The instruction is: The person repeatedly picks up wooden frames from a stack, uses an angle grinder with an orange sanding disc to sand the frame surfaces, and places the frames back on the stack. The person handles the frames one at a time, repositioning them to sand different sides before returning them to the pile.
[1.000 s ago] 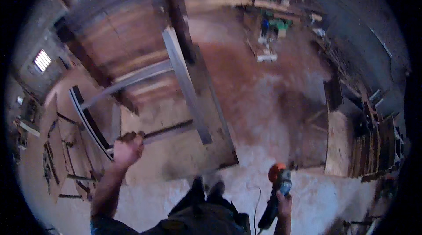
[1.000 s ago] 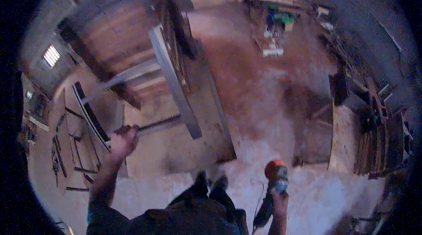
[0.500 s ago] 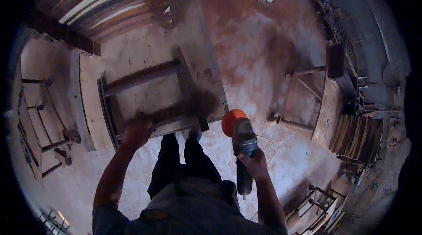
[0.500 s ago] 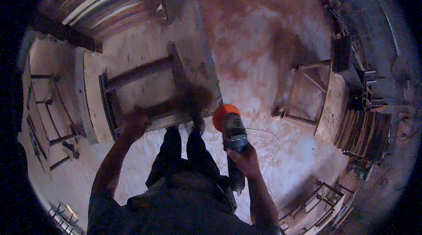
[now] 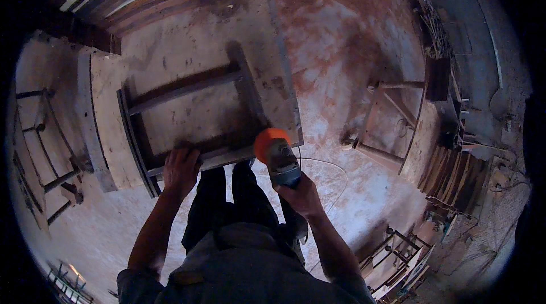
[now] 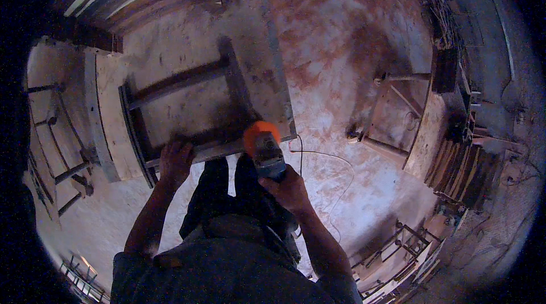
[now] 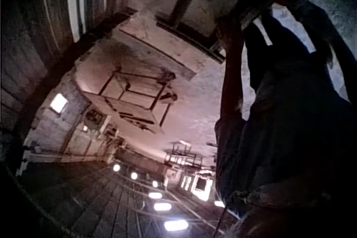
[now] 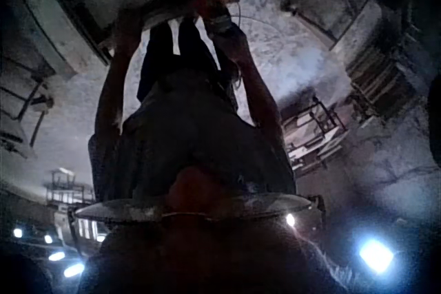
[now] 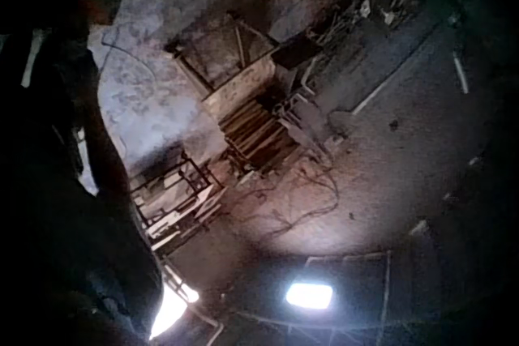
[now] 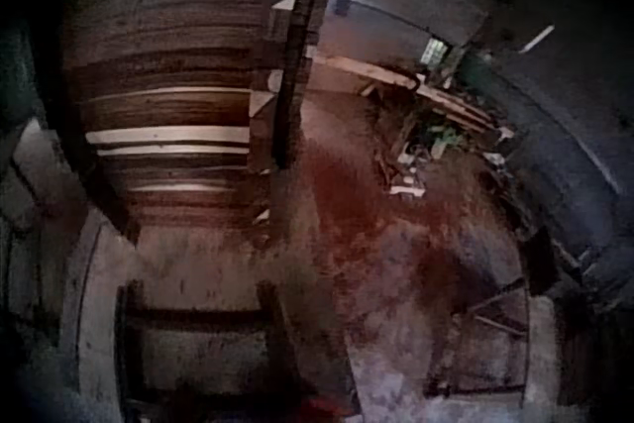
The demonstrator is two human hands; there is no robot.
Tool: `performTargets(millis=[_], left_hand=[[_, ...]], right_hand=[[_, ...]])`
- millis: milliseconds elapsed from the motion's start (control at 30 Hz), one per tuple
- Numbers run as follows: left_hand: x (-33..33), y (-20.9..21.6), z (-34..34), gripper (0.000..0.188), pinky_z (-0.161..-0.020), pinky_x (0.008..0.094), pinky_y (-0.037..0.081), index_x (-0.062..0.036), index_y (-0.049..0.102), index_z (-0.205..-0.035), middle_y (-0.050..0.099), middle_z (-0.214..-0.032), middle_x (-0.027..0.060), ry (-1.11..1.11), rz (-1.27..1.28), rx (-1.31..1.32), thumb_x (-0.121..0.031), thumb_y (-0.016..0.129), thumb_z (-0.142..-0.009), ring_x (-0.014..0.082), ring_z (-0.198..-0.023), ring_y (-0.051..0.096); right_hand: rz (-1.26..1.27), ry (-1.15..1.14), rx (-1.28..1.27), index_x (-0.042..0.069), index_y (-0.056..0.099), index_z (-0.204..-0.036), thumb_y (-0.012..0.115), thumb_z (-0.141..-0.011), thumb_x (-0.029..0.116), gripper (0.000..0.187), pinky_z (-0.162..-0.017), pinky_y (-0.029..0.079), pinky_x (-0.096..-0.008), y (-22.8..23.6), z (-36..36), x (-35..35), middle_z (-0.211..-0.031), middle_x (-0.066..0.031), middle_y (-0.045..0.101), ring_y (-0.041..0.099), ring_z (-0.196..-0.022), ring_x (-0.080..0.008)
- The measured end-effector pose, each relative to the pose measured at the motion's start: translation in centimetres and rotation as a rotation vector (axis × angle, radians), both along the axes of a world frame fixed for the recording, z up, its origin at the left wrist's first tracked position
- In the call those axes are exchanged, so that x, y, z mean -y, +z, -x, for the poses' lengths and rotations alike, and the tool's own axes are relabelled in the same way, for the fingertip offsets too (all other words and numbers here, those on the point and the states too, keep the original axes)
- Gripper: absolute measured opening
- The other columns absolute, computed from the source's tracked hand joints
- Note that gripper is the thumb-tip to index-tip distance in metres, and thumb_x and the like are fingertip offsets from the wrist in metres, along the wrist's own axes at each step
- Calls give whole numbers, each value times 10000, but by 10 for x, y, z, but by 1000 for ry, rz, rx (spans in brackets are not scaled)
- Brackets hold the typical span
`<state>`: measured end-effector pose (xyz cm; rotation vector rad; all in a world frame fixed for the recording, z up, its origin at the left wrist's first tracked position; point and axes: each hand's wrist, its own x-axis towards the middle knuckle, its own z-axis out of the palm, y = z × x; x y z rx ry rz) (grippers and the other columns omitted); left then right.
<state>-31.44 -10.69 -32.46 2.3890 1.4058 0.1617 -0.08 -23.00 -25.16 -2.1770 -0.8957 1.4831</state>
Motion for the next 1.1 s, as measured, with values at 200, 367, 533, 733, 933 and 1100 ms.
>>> performTargets(millis=[200,367,533,733,933,1100], left_hand=[[-6,6,0,297,-898,484,457,-110,611,-1091,585,-1085,131,13,91,4,-164,680,-807,370,-1057,542],[-8,14,0,368,-929,490,445,-118,605,-1145,576,-1144,160,22,143,-4,-149,683,-786,382,-1089,533],[2,17,38,487,-963,496,429,-79,555,-1269,541,-1226,206,153,178,150,-105,683,-800,392,-1136,515],[35,19,96,438,-940,479,444,-21,537,-1269,537,-1218,213,614,-121,65,-103,668,-860,405,-1099,516],[51,0,116,281,-808,453,497,-69,568,-1179,575,-1077,180,824,379,324,-183,616,-926,373,-967,580],[48,15,100,211,-769,459,510,-118,601,-1129,604,-1028,138,888,311,263,-193,603,-931,350,-970,601]], right_hand=[[70,29,167,-23,610,-1102,786,-750,408,583,-830,535,-407,10,9,-15,-966,-198,706,694,-944,-324],[22,-129,137,-9,633,-1056,771,-766,377,502,-790,534,-383,16,-3,-28,-926,-166,711,693,-872,-270],[-241,-80,10,-8,637,-1086,743,-810,333,451,-777,509,-333,6,-3,-74,-917,-105,694,632,-837,-182],[-134,-66,-13,-6,656,-1072,731,-818,327,425,-741,491,-307,-7,4,-149,-908,-66,672,592,-810,-140],[-144,-39,34,5,666,-1075,753,-790,415,508,-747,504,-345,-22,-7,-171,-917,-92,694,631,-823,-180],[-49,-99,8,11,656,-1110,762,-795,394,507,-754,503,-332,-11,-10,-177,-942,-83,691,627,-839,-170]])
